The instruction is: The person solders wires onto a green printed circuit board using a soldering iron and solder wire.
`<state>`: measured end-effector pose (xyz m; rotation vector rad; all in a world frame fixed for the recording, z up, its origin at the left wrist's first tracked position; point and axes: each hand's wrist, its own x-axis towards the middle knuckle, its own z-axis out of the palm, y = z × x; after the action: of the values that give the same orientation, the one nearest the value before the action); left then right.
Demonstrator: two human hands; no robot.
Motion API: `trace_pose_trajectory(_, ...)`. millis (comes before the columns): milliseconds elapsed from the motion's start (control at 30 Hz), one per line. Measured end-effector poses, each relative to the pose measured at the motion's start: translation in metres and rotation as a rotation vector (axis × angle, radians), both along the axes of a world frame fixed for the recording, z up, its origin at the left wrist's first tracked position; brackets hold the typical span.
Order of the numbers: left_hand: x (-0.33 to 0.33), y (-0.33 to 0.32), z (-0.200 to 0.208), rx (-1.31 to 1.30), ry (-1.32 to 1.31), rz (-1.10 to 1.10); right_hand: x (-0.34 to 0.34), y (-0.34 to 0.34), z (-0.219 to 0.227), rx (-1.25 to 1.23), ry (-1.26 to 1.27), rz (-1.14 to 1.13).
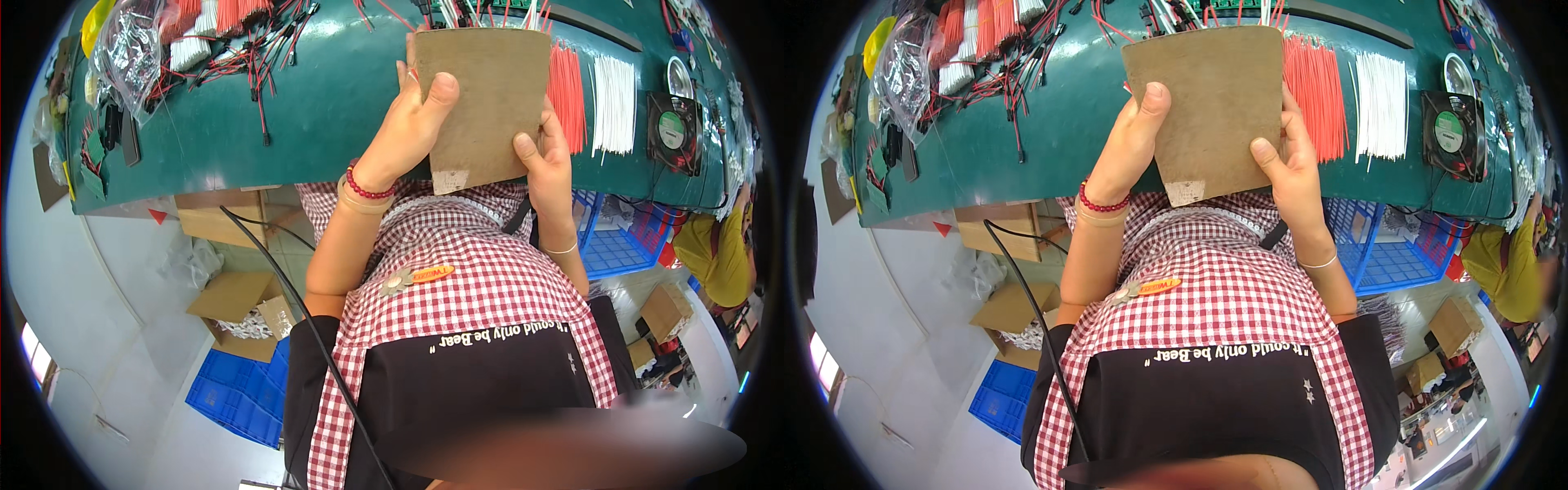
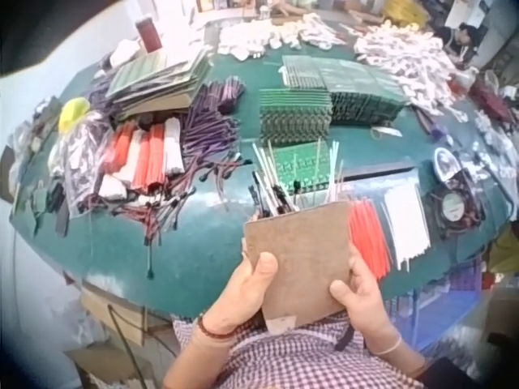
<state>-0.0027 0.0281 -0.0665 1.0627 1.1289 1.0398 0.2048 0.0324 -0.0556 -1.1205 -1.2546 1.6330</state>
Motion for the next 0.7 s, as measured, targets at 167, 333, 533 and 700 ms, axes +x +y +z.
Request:
trace_pose_trajectory(167,-0.007,0.004,-0.006,0.047,0.014,0.002,-0.001,0.001,-0.001,0.064,-0.052,-0.011)
trace_pose_trajectory(333,-0.009,0.009,-0.006,0.146,0.088,-0.001,-0.001,0.003,-0.003,0.112,-0.044,-0.001)
trace_pose_trajectory(533,-0.007,0.012,-0.012,0.225,0.25,0.079,0.0,0.004,-0.001,0.107,-0.076,-0.006)
trace_pose_trajectory(700,-0.007,0.013,-0.016,0.296,0.615,0.134,-0.001,0.004,0.002,0.05,-0.117,-0.028)
